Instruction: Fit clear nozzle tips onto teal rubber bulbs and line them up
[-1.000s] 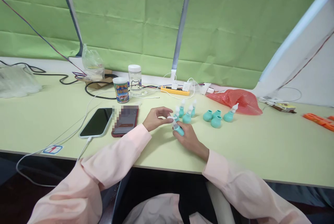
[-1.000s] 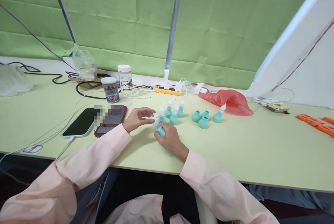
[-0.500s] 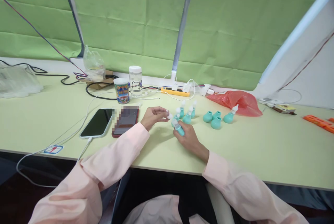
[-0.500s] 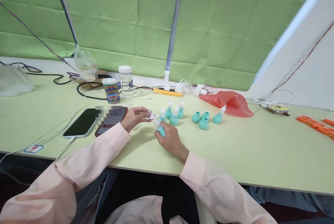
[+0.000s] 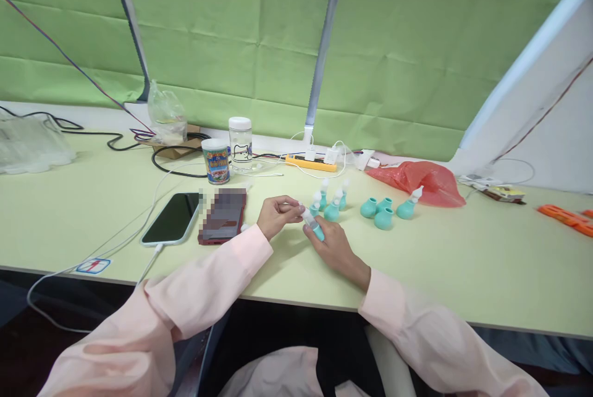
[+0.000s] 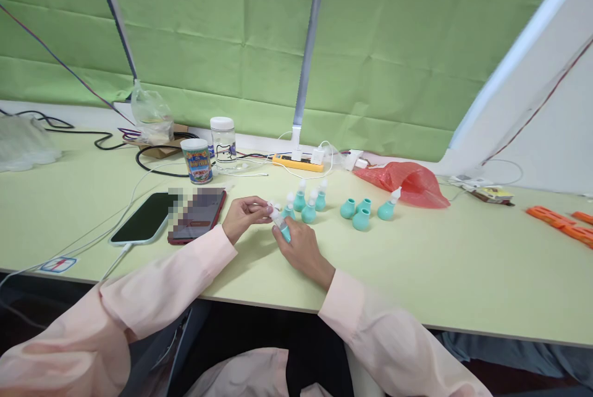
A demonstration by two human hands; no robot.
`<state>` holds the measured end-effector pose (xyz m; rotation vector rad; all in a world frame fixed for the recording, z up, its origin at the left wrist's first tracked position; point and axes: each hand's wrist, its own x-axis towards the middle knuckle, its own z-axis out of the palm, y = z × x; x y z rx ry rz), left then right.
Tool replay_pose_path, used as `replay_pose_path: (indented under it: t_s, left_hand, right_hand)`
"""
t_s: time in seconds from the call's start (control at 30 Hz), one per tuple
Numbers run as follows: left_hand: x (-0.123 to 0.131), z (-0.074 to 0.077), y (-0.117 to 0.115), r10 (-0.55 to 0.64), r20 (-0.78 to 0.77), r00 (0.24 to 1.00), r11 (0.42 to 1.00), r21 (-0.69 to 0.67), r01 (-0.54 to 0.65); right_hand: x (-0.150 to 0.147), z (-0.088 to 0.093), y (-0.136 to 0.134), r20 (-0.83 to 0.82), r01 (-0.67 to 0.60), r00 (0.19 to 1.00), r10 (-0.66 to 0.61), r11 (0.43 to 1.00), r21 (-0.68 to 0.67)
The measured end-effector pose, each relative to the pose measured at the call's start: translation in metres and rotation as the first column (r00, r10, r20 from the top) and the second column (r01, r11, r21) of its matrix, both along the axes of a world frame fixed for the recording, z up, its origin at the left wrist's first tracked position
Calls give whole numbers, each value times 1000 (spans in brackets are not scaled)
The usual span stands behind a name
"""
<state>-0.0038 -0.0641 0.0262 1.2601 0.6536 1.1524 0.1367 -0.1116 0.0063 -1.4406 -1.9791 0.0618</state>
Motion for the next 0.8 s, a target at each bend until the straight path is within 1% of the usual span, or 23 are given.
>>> replay_pose_path:
  t_s: [0.13, 0.27, 0.43, 0.6, 0.63, 0.67, 0.7, 0.8]
  left_hand:
    - [2, -3, -2, 1, 42, 999, 999, -41, 1]
    - [3, -3, -4, -19, 49, 999, 998, -54, 22]
    - [0, -1, -3, -39, -7, 999, 999, -4, 39]
    - [-4, -2, 4, -101, -81, 992, 995, 0, 101]
    - [-5, -2, 5, -106, -97, 990, 994, 6, 107]
    - [-6, -2, 6, -106, -110, 988, 994, 16, 109]
    - [-7, -2, 6, -101, -120, 988, 994, 30, 106]
    - [-9, 0, 6, -83, -134, 987, 993, 67, 93]
  right_hand:
    - [-1, 0, 0, -27, -11, 1000, 10, 1000, -14]
    - [-1, 1, -1, -122, -70, 990, 65, 997, -37]
    - [-1, 4, -4, -292, -219, 939, 179, 969, -110]
    - [1, 8, -3, -422, -303, 884, 204, 935, -185]
    - [1, 9, -2, -461, -337, 863, 209, 917, -215]
    - [1, 9, -1, -511, -383, 833, 211, 887, -258]
    - [2, 10, 0, -569, -439, 796, 207, 844, -307]
    - [5, 11, 3, -740, -616, 655, 154, 676, -404]
